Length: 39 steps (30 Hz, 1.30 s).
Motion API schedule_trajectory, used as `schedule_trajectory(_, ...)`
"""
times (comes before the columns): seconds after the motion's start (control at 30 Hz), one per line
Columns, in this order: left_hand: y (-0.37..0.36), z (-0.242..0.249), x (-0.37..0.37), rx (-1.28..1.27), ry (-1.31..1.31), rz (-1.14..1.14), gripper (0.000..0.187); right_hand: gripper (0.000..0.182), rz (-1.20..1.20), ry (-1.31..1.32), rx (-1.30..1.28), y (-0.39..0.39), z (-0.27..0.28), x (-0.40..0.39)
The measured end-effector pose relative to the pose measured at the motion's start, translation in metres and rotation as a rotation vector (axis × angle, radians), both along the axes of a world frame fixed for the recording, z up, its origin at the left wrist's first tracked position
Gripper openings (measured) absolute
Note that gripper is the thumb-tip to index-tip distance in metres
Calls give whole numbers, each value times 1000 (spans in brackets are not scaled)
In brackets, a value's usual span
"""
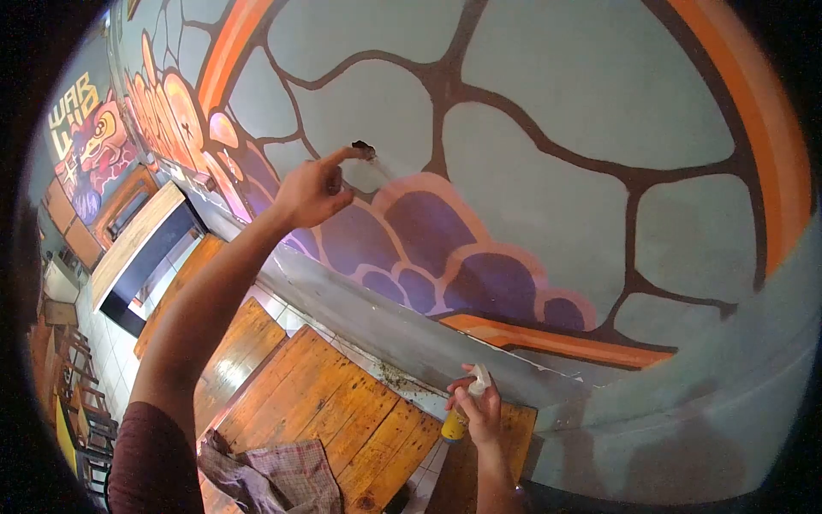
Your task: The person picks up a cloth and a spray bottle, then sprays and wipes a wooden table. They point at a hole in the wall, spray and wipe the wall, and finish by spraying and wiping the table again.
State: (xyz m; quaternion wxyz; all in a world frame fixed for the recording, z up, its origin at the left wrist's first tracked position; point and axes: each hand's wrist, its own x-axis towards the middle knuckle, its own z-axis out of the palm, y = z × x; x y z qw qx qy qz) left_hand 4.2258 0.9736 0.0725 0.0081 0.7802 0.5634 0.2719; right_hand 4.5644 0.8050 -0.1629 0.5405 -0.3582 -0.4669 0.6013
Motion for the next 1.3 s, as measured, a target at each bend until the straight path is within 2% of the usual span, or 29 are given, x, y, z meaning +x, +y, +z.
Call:
schedule_trajectory(0.1, -15, 7, -1, -41, -49, 72, 63, 45, 6, 6, -18, -11, -4, 3)
schedule_trajectory(0.33, 30, 2, 5, -131, -82, -86, 60, 46, -18, 3, -89, -24, -4, 6)
schedule_trajectory(0.4, 48, -6, -2, -301, -291, -263, 59, 47, -17, 15, -93, -28, -3, 5)
schedule_trajectory(0.53, 54, -10, -8, -326, -477, -295, 55, 48, -23, 27, -125, -39, -10, 11)
schedule_trajectory(0.6, 60, -9, -10, -321, -323, -335, 54, 48, -16, 11, -135, -45, -16, 14)
schedule_trajectory(0.63, 61, -12, -12, -322, -325, -331, 54, 48, -28, 8, -154, -48, -18, 14)
schedule_trajectory(0.7, 51, -9, -8, -99, -323, -229, 47, 48, -35, 1, -175, -53, -23, 15)
schedule_trajectory(0.73, 45, -7, -9, -99, -326, -226, 47, 48, -50, 11, -169, -56, -27, 13)
schedule_trajectory(0.8, 21, 10, -8, -72, -84, -117, 44, 47, -70, 25, -159, -59, -29, 15)
schedule_trajectory(0.83, 16, 9, -12, -75, -82, -118, 44, 48, -42, 35, -190, -62, -28, 17)
schedule_trajectory(0.9, 6, 10, -19, 33, -54, -5, 47, 48, -17, 51, -219, -65, -30, 19)
schedule_trajectory(1.03, -7, 14, -20, 67, -74, 18, 54, 49, -45, 42, -246, -70, -30, 14)
schedule_trajectory(1.23, -3, 12, 1, 28, 120, 66, 61, 47, -9, 50, -221, -68, -32, 2)
schedule_trajectory(1.3, 3, 5, 4, 42, 334, 192, 66, 46, 1, 49, -205, -68, -31, 0)
